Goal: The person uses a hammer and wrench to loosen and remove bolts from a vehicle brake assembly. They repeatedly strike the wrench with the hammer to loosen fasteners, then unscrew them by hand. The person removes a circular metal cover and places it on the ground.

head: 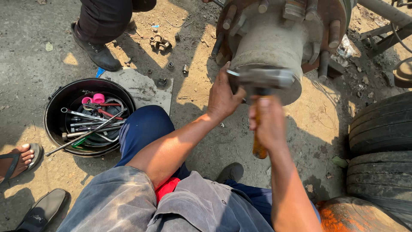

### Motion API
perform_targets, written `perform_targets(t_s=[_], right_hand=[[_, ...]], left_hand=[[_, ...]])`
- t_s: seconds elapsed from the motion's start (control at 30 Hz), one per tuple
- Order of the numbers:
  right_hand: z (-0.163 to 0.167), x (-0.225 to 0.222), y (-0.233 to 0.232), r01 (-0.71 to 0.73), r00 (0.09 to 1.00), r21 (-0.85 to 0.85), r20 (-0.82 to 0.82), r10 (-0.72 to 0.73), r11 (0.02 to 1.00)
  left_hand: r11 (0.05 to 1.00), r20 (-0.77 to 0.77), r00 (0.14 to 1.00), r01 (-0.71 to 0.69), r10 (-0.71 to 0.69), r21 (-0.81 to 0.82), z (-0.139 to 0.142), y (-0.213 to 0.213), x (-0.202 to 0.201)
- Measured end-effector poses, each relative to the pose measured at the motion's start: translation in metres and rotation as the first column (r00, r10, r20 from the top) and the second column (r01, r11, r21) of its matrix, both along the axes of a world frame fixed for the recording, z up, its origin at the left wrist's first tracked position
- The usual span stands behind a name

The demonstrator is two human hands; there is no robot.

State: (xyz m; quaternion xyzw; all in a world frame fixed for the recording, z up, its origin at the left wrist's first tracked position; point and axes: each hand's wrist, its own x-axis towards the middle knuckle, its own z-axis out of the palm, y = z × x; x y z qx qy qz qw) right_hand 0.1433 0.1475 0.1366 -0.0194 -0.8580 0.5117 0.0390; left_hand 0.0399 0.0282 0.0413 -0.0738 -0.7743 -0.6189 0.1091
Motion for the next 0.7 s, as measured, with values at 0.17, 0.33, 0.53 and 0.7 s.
perform_targets(t_s=[0.17,0.33,0.53,0.7], right_hand=[[0.013,0.019,0.004,-0.172,0.979,-0.330,-0.164,0.123,0.928],[0.052,0.015,0.031,-0.120,0.891,-0.276,-0.453,-0.020,0.954],[0.007,-0.015,-0.034,-0.115,0.989,-0.150,0.075,0.127,0.982],[0.026,-0.002,-0.006,-0.071,0.993,-0.279,-0.106,0.043,0.958]], left_hand=[[1.000,0.025,1.000,-0.011,0.011,0.020,-0.007,0.000,0.003],[0.999,0.178,0.983,0.051,-0.048,-0.012,-0.009,0.002,0.000],[0.966,0.345,0.929,0.042,-0.131,0.256,-0.023,0.002,-0.006],[0.925,0.163,0.971,0.105,-0.174,0.365,-0.043,-0.002,-0.011]])
